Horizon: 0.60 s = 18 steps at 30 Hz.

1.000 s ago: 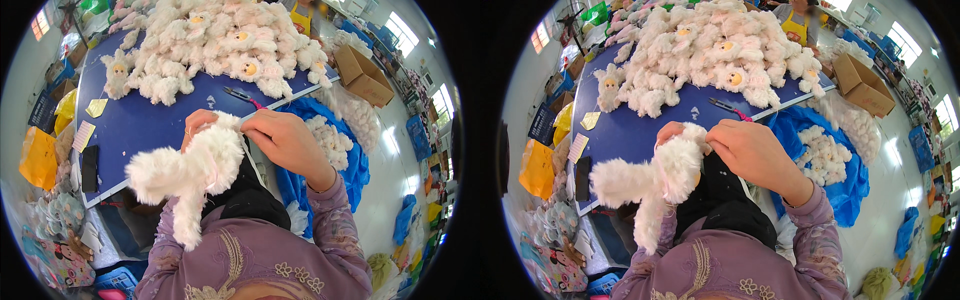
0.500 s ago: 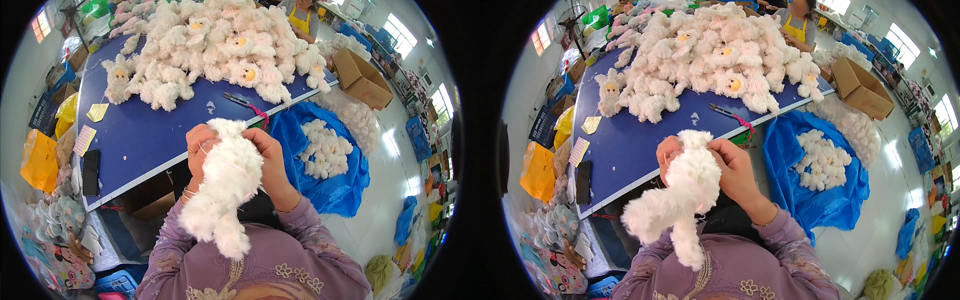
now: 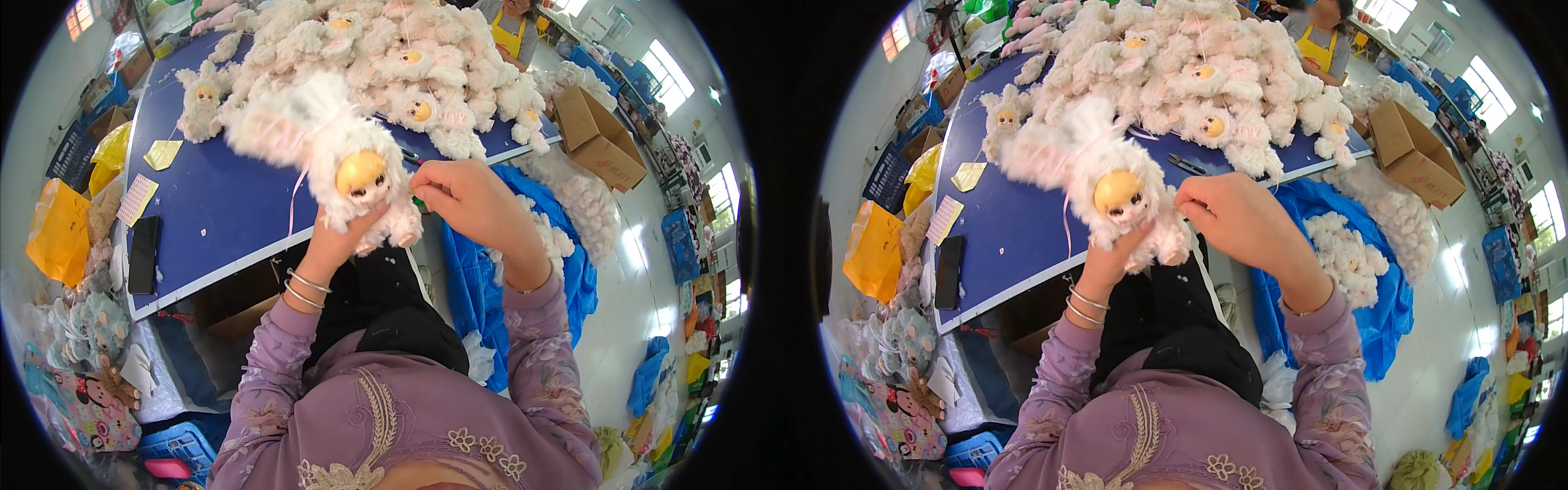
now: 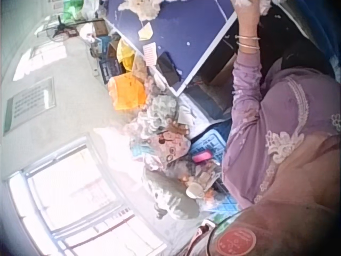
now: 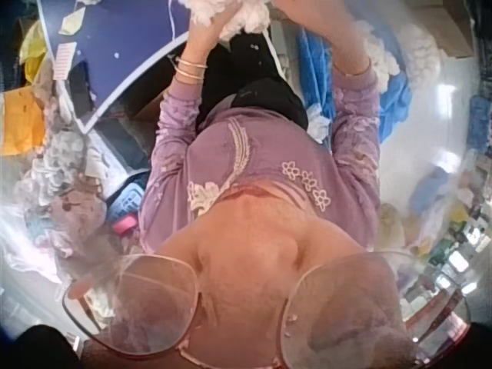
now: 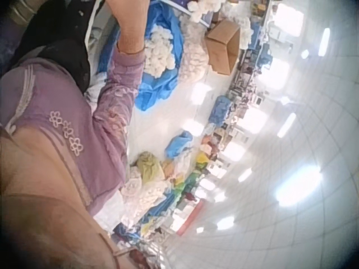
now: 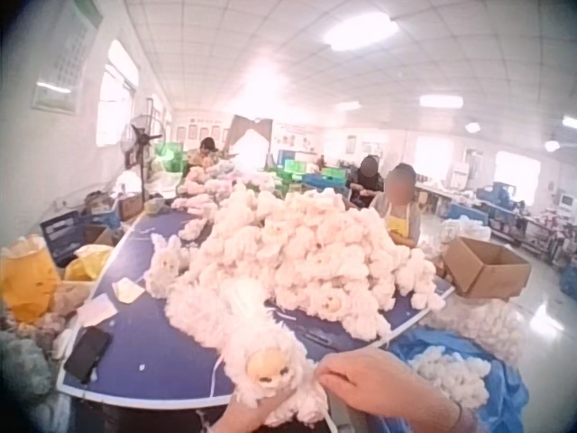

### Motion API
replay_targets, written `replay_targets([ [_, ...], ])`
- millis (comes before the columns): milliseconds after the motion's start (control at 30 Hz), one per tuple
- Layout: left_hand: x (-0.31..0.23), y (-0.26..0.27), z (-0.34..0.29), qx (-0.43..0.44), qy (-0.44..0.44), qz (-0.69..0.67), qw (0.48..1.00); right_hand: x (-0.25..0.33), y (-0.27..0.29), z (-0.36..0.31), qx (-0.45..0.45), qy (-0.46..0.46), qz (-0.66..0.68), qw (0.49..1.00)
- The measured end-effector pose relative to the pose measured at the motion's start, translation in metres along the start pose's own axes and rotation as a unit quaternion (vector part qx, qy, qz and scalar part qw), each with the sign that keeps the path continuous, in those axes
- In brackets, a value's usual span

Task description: The person trims the fur of small white stuffed toys using scissors. They pick up each toy, cut stray threads and uneven fur, then place the finished toy aside on the table.

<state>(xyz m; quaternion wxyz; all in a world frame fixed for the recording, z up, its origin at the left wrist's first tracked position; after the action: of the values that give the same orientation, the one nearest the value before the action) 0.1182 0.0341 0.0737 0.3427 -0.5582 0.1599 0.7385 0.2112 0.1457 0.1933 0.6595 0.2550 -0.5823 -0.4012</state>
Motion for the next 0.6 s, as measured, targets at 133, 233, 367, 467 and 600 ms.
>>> replay_targets([
  [133, 0.001, -0.008, 0.002, 0.062, 0.098, -0.188, 0.975, 0.003, -0.002, 0.012, 0.122, 0.055, -0.105, 0.985],
  [233, 0.007, -0.01, 0.005, 0.097, 0.102, -0.142, 0.98, -0.004, -0.013, 0.016, 0.164, 0.055, -0.111, 0.979],
  [367, 0.015, -0.009, 0.004, 0.064, 0.119, -0.17, 0.976, -0.016, -0.025, 0.014, 0.084, -0.022, 0.0, 0.996],
  [467, 0.017, -0.013, 0.003, 0.041, 0.127, -0.247, 0.96, -0.052, -0.04, 0.006, 0.009, -0.089, 0.212, 0.973],
  [600, 0.02, -0.018, 0.002, 0.014, 0.122, -0.334, 0.934, -0.063, -0.055, -0.004, -0.058, -0.147, 0.435, 0.886],
])
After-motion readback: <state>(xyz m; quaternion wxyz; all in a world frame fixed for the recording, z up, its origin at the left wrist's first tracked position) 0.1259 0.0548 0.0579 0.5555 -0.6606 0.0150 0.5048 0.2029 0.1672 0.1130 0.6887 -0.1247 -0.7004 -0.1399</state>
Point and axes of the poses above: each hand's wrist, its own z-axis towards the middle knuckle, its own y-axis out of the back of the hand, x = y × z, the point moved 7 cm from there along z, towards the middle knuckle, and after that the axes turned 1 degree about -y, right-handed, at the moved point
